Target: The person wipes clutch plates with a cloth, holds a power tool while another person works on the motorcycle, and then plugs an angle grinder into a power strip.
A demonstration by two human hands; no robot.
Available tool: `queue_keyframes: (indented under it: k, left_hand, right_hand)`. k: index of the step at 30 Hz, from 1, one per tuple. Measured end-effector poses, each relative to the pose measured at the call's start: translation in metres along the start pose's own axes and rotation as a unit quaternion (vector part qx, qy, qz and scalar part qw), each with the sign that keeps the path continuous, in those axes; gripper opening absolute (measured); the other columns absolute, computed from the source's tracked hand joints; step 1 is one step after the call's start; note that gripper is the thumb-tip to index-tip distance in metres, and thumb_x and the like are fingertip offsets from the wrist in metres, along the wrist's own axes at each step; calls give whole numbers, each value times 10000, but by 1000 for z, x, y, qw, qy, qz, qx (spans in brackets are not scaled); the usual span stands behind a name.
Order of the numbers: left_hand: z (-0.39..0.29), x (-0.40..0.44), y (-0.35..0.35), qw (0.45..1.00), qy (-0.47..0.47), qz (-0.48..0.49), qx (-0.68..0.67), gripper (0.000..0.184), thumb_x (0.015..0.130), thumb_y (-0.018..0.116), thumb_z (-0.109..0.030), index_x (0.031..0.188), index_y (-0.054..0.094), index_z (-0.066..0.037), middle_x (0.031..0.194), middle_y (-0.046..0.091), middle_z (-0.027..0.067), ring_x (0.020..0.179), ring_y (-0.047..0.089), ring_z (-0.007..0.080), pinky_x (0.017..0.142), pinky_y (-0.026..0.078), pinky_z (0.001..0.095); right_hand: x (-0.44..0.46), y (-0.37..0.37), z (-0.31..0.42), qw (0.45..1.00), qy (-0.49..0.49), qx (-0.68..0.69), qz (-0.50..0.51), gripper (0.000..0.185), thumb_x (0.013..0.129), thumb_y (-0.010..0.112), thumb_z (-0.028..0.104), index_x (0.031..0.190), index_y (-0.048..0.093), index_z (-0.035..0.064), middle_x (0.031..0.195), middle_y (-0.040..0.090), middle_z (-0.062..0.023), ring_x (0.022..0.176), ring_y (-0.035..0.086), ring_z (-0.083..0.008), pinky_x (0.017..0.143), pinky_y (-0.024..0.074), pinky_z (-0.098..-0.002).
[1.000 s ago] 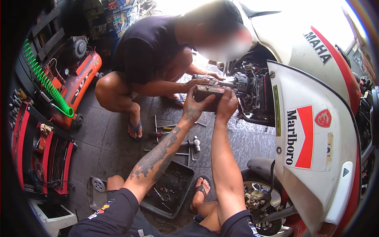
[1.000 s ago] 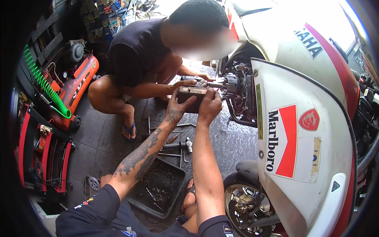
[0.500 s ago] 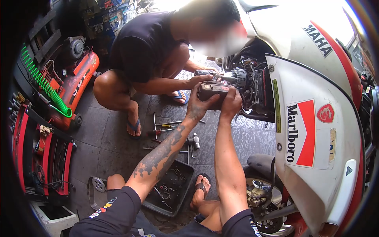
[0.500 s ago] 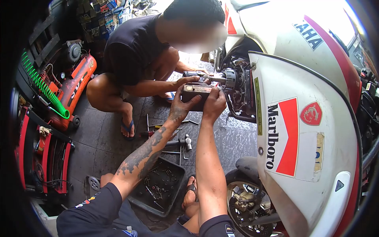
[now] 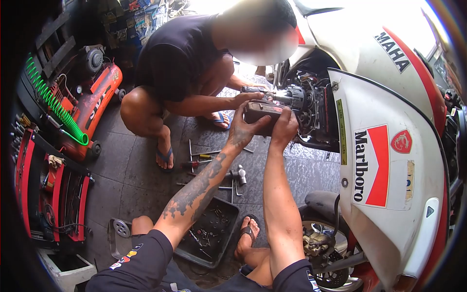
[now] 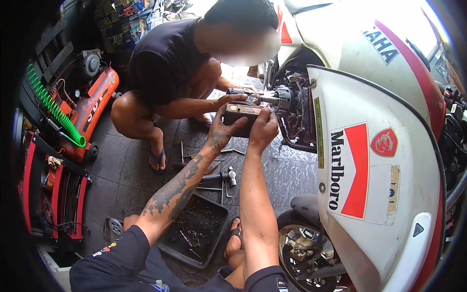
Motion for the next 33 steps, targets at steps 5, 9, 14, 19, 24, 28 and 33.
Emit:
queue_keyframes:
  k: [5,9,14,19,24,28,33]
  left_hand:
    - [12,2,-3,999,14,1,37,853,683,852,-322,1307,407,52,1240,525,170,1162,505,224,1001,397,321]
    - [13,2,-3,1000,28,9,10,873,678,852,-337,1314,402,55,1261,500,185,1184,484,241,1013,384,330]
    - [8,6,1,1000,22,10,12,888,687,842,-370,1324,398,62,1251,496,186,1174,489,250,1005,388,328]
    - [1,10,6,999,-3,-16,49,884,717,804,-439,1317,406,74,1237,481,206,1172,493,269,985,407,342]
    - [-15,2,9,995,-6,-32,89,866,737,764,-496,1333,423,31,1256,440,226,1178,493,302,987,414,360]
    - [5,-6,-4,990,-78,-53,108,866,745,736,-533,1332,431,25,1293,405,245,1212,465,333,1001,408,387]
    - [33,-27,-27,974,-91,-86,187,813,731,760,-500,1338,452,-55,1272,399,237,1198,459,344,994,414,393]
  right_hand:
    - [-4,-4,-3,1000,-4,-10,-15,401,894,481,295,919,673,-56,842,671,-239,765,660,-336,730,491,-416]
    - [-6,-7,-1,1000,-10,-7,-24,403,902,478,299,919,682,-48,839,681,-218,774,666,-313,737,497,-398]
    - [0,-9,14,1000,-2,15,-8,424,910,467,319,914,694,-38,831,691,-200,774,670,-304,744,500,-384]
    - [11,-9,21,1000,12,-15,5,459,917,474,369,933,691,-35,824,682,-229,786,674,-335,740,499,-401]
    - [15,-9,22,999,19,-41,5,502,900,517,439,916,690,-32,827,666,-260,810,665,-383,740,497,-427]
    - [7,2,14,997,23,-66,40,516,888,514,467,929,699,-13,855,676,-240,867,649,-402,800,488,-443]
    - [-14,10,-27,985,80,-131,76,552,892,499,514,940,703,3,889,676,-239,908,641,-408,823,482,-451]
Point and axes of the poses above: each hand's wrist, its own x-axis towards the middle knuckle, its own y-axis out of the palm, z = x × y, the point moved 8 cm from there along x, towards the middle knuckle
